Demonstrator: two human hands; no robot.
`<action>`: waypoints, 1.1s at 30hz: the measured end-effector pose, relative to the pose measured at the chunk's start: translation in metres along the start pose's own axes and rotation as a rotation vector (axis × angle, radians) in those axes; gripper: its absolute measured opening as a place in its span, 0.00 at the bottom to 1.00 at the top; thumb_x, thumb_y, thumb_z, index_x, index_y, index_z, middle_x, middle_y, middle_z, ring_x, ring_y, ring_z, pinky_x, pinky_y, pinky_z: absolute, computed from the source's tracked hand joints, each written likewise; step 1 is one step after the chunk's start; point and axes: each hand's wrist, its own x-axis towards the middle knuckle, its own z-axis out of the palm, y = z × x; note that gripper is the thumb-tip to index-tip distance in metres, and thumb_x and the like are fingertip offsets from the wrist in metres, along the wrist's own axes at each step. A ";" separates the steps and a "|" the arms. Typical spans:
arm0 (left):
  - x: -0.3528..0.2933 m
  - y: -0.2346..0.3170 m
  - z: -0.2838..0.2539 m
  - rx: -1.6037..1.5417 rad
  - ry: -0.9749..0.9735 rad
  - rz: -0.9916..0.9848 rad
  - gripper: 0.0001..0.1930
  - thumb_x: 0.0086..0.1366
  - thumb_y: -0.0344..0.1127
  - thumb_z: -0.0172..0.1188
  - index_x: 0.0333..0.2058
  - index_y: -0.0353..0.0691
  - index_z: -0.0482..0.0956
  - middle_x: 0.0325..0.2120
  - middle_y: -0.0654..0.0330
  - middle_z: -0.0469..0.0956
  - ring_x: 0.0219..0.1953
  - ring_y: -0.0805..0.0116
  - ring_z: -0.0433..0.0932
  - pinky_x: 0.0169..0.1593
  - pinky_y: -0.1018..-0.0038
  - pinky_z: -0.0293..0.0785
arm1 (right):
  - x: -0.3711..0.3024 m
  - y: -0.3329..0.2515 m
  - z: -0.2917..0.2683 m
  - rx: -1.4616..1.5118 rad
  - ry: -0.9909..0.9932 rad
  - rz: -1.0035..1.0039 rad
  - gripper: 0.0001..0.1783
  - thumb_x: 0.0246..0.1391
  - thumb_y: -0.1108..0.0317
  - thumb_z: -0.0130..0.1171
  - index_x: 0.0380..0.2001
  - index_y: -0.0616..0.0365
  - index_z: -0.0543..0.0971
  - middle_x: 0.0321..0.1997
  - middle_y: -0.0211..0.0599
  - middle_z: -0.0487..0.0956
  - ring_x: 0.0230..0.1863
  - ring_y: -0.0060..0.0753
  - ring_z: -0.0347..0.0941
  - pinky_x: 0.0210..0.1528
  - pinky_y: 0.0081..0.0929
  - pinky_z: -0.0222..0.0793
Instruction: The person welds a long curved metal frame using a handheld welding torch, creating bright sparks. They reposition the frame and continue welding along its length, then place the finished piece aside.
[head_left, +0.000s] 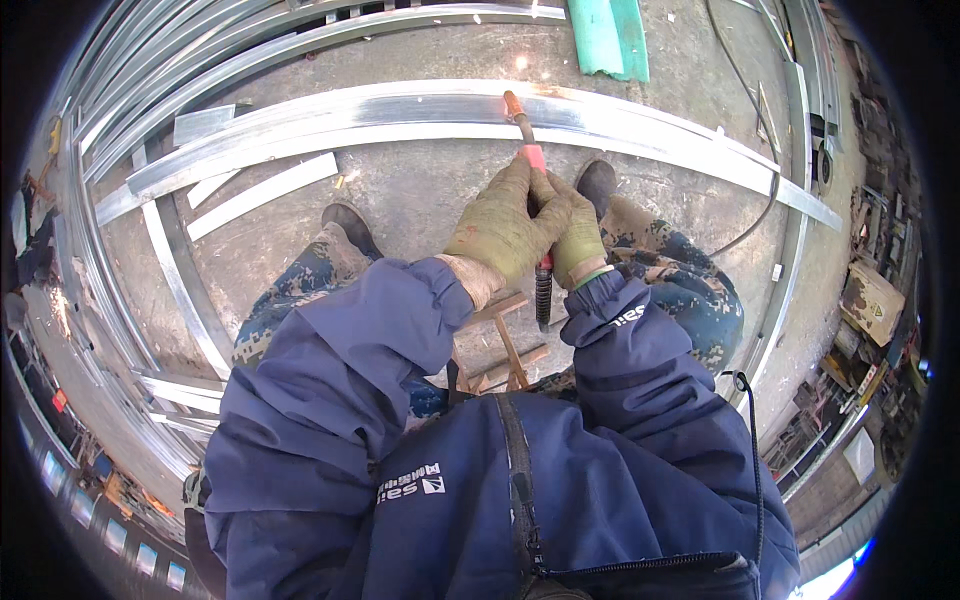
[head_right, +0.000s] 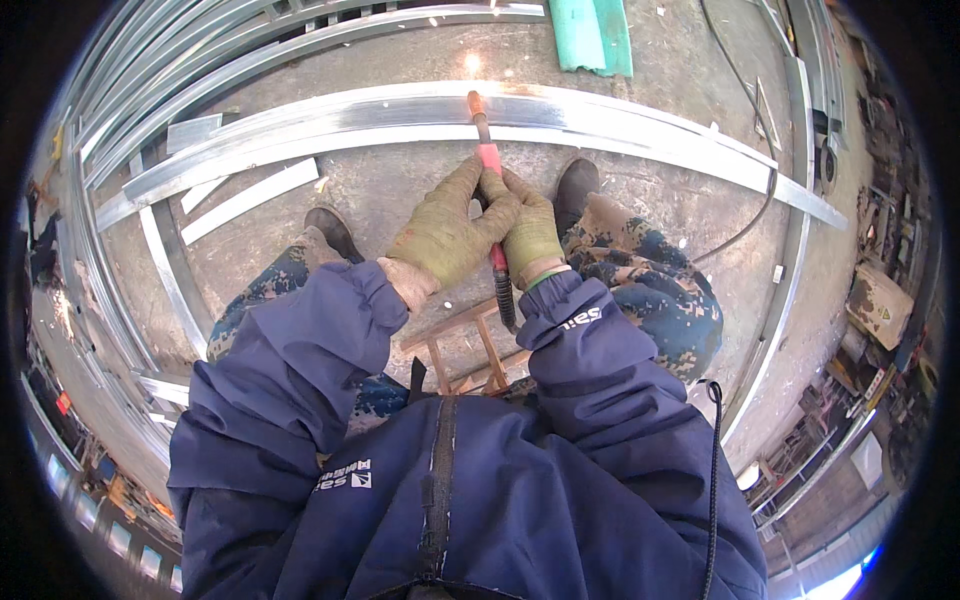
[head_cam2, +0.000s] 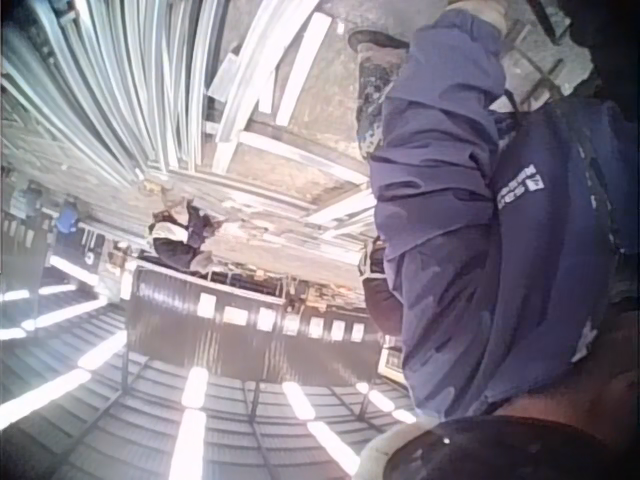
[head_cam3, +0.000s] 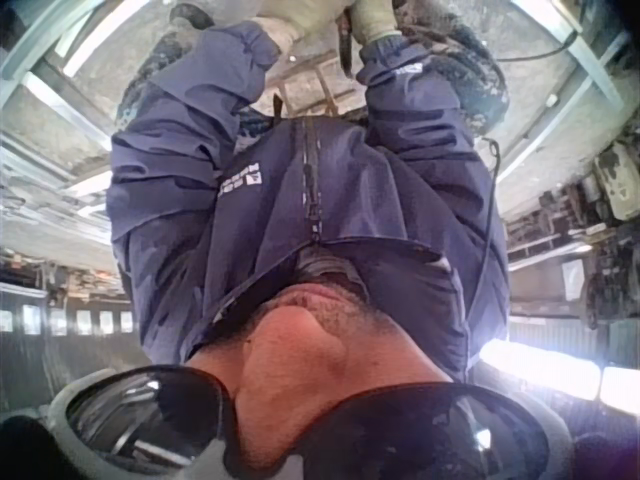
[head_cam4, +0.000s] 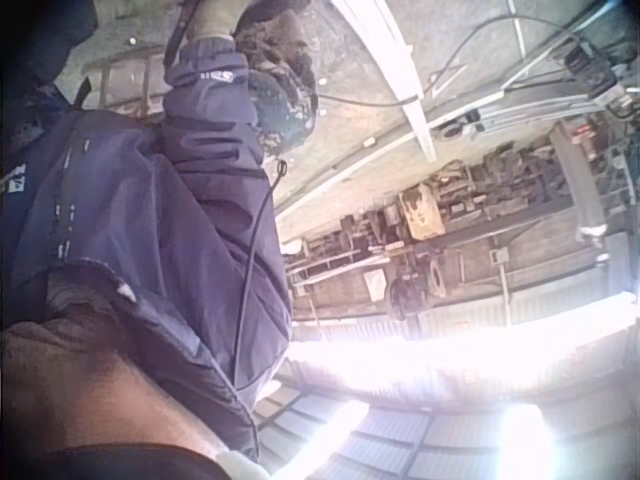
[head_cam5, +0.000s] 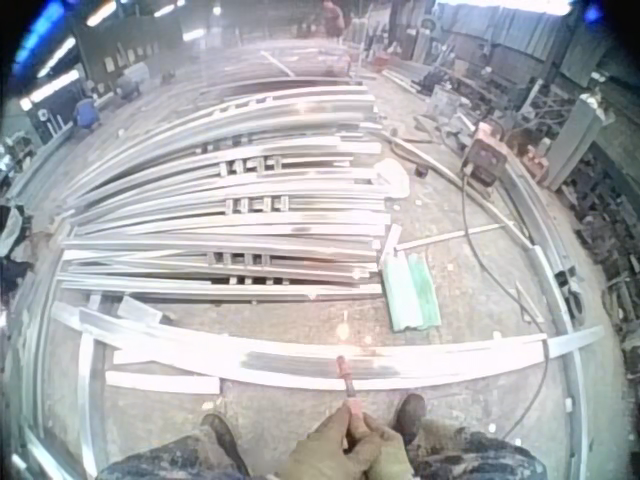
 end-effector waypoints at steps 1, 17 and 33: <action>0.001 0.004 -0.002 -0.008 -0.024 -0.027 0.32 0.69 0.53 0.64 0.63 0.36 0.72 0.53 0.45 0.80 0.59 0.51 0.79 0.62 0.63 0.74 | 0.002 0.001 0.000 0.027 0.004 0.005 0.24 0.73 0.60 0.57 0.65 0.65 0.75 0.54 0.36 0.83 0.50 0.27 0.80 0.52 0.23 0.77; -0.003 0.004 0.000 -0.034 -0.026 -0.028 0.29 0.69 0.54 0.64 0.59 0.38 0.75 0.52 0.45 0.81 0.57 0.51 0.80 0.58 0.61 0.76 | 0.001 0.003 -0.003 -0.027 0.021 0.027 0.21 0.73 0.60 0.58 0.60 0.64 0.79 0.48 0.33 0.84 0.46 0.26 0.80 0.48 0.23 0.76; 0.039 -0.011 -0.037 0.373 0.187 0.158 0.38 0.67 0.54 0.67 0.69 0.39 0.69 0.65 0.42 0.73 0.69 0.47 0.70 0.71 0.62 0.66 | -0.057 -0.057 -0.001 -0.124 0.202 -0.137 0.25 0.69 0.51 0.61 0.58 0.59 0.81 0.37 0.31 0.82 0.23 0.21 0.77 0.19 0.20 0.71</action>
